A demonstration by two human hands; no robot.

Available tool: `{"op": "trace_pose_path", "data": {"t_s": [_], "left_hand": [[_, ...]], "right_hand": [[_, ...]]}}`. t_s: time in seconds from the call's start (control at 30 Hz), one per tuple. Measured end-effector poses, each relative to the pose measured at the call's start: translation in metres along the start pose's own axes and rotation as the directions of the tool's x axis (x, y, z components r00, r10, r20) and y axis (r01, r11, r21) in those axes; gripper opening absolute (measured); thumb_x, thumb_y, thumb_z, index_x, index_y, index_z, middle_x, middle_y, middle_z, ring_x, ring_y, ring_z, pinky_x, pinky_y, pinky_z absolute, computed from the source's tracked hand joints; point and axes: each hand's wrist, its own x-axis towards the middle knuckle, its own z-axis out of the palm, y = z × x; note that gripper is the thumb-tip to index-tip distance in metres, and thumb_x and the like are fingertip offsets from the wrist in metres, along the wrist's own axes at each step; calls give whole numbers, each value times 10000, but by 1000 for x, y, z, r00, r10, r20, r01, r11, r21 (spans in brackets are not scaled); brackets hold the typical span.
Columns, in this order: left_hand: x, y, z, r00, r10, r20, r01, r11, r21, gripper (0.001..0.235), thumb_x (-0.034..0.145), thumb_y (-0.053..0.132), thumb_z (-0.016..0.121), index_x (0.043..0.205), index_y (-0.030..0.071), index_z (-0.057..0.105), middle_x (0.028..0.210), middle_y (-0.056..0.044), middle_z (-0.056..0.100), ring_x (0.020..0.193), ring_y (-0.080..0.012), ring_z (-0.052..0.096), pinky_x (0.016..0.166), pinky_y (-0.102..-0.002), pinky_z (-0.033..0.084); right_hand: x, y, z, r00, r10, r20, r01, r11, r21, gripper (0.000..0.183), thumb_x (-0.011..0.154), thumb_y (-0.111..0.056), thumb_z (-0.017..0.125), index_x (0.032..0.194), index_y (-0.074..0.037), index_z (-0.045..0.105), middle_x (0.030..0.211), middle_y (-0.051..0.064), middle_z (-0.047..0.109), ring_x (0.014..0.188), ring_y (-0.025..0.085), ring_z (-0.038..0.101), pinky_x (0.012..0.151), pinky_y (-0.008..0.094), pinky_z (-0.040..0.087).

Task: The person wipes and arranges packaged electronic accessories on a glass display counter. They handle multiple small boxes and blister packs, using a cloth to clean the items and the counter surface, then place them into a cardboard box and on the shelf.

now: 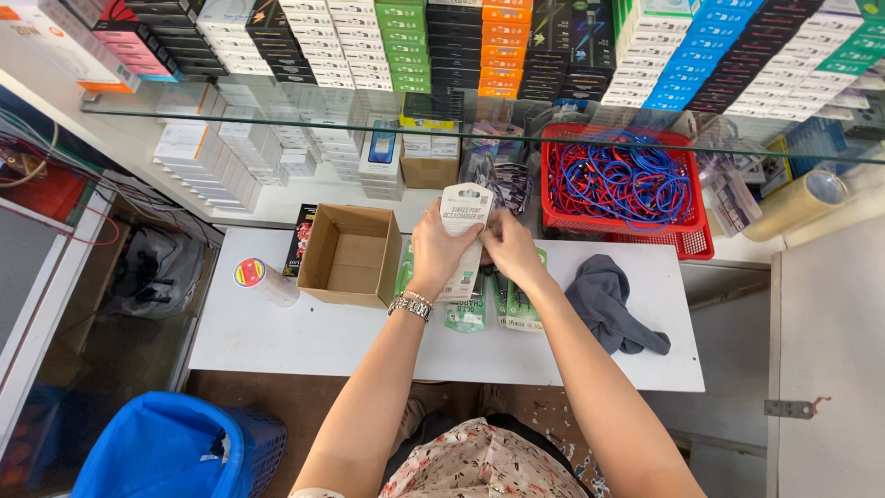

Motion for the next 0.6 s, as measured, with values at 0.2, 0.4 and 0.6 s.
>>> {"op": "trace_pose_path", "data": {"t_s": [0.2,0.4,0.6], "left_hand": [[5,-12,-4,998,-53,-32,48,989,-141,589,701,323,916,1108,-3,641,1002,-175,782,904,-278,787,798,-384,621],[-8,-24,-6,965,-187,182,208,973,-104,850,613,297,954,1268,-33,526,1036,-198,745,932,-270,764,812,-373,614],[-12,-21,-2,973,-95,212,123,984,-125,634,660,260,915,1203,19,695,1061,-147,795,967,-233,786,861,-347,613]], "right_hand": [[-3,8,7,989,16,148,-30,995,95,267,844,-44,694,1056,20,544,944,112,683,787,203,725,688,358,601],[13,26,3,983,81,164,-123,958,259,333,812,12,696,1099,-10,530,995,77,648,893,162,640,789,306,567],[14,24,-1,986,66,153,-108,953,282,332,831,23,691,1121,7,529,1001,95,635,902,166,633,808,304,555]]}}
